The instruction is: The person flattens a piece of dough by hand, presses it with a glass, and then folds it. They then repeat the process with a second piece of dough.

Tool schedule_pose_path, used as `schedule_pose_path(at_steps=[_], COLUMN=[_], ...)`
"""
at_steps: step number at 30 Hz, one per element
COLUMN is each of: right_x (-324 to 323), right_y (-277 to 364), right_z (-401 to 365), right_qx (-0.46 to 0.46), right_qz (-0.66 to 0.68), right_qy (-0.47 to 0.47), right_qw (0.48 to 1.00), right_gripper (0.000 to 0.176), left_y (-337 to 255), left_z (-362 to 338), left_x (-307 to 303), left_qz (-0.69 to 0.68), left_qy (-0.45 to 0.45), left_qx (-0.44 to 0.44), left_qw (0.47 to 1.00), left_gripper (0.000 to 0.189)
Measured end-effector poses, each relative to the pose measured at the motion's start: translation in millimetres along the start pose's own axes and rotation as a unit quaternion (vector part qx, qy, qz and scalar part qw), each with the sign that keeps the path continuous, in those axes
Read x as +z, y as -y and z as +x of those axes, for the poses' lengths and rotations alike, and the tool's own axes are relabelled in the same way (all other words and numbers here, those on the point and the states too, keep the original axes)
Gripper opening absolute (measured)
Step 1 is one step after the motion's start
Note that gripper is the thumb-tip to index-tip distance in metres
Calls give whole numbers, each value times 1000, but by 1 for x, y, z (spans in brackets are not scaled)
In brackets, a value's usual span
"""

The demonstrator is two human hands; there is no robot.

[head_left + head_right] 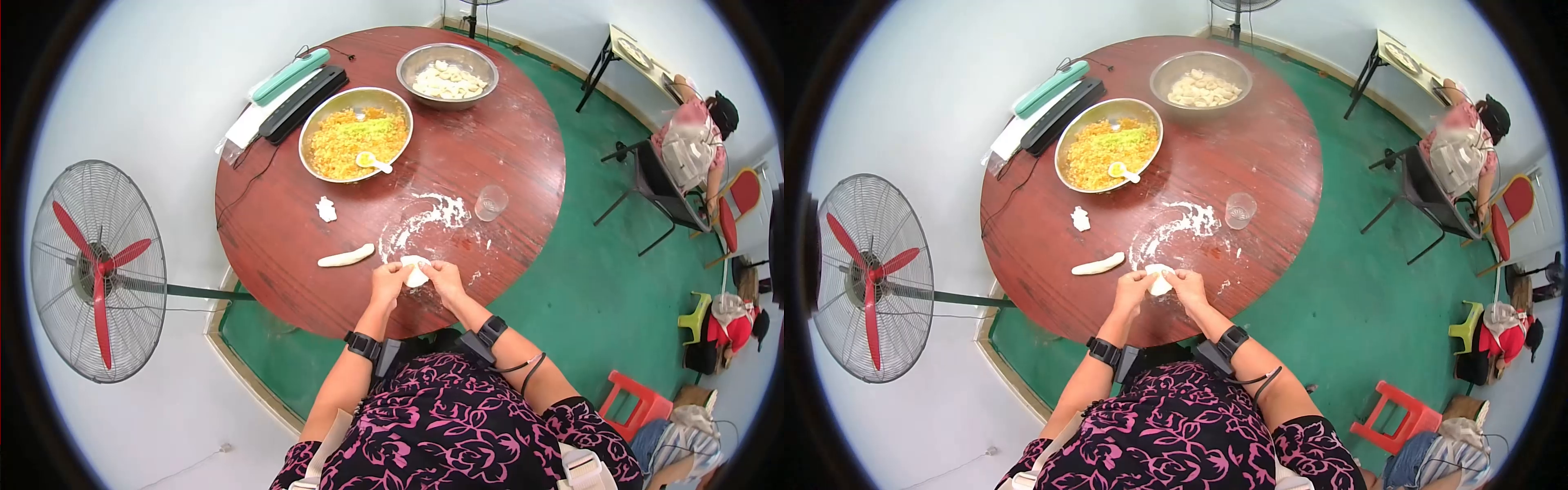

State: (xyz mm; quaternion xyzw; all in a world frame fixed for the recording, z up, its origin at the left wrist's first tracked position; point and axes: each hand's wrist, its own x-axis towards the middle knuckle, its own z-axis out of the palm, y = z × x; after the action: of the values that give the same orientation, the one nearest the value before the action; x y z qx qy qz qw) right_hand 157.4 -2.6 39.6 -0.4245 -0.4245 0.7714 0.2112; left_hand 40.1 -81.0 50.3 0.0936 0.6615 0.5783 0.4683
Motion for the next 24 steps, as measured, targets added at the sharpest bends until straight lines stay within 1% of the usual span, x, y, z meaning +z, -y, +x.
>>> schedule_pose_path(at_steps=[3,6,7,10,12,13,14,15,16,17,18,20,21,23,24], right_x=[-4,-12,-11,-12,-17,-24,-29,-27,-22,-8,-8,-14,-10,-17,-22], right_y=[-11,-12,-2,31,48,58,66,80,101,118,108,78,76,43,24], right_z=[10,29,33,57,88,102,113,112,100,83,85,84,65,52,46], right_qx=[29,26,10,16,-2,-60,-118,-98,-77,-32,-56,-105,-76,-44,-5], right_qz=[-47,-143,-197,-238,-202,-126,-49,53,155,109,55,-54,-111,-69,-91], right_qy=[19,44,18,-8,-84,-113,-141,-163,-185,-236,-215,-172,-129,-4,23], right_qw=[998,988,980,971,976,984,982,980,967,965,973,978,982,997,996], right_gripper=[16,15,13,13,13,16,22,27,33,48,49,51,48,39,34], left_y=[6,14,16,20,20,20,21,22,23,22,19,17,17,18,18], left_z=[0,0,0,-5,-7,-8,-8,-10,-11,-12,-11,-9,-7,3,9], left_x=[-9,-25,-32,-50,-60,-64,-69,-71,-72,-73,-72,-69,-68,-68,-69], left_qz=[-96,-63,-78,-120,-142,-143,-144,-144,-145,-144,-143,-92,-67,88,166], left_qy=[25,-3,-13,-39,-49,-46,-44,-42,-45,-47,-47,-45,-45,-90,-110], left_qx=[-58,-96,-101,-116,-124,-122,-120,-118,-121,-124,-127,-99,-86,21,75], left_qw=[993,993,992,985,981,981,981,982,981,981,980,990,993,992,977], left_gripper=[15,17,16,16,17,17,17,17,16,16,16,17,17,18,18])
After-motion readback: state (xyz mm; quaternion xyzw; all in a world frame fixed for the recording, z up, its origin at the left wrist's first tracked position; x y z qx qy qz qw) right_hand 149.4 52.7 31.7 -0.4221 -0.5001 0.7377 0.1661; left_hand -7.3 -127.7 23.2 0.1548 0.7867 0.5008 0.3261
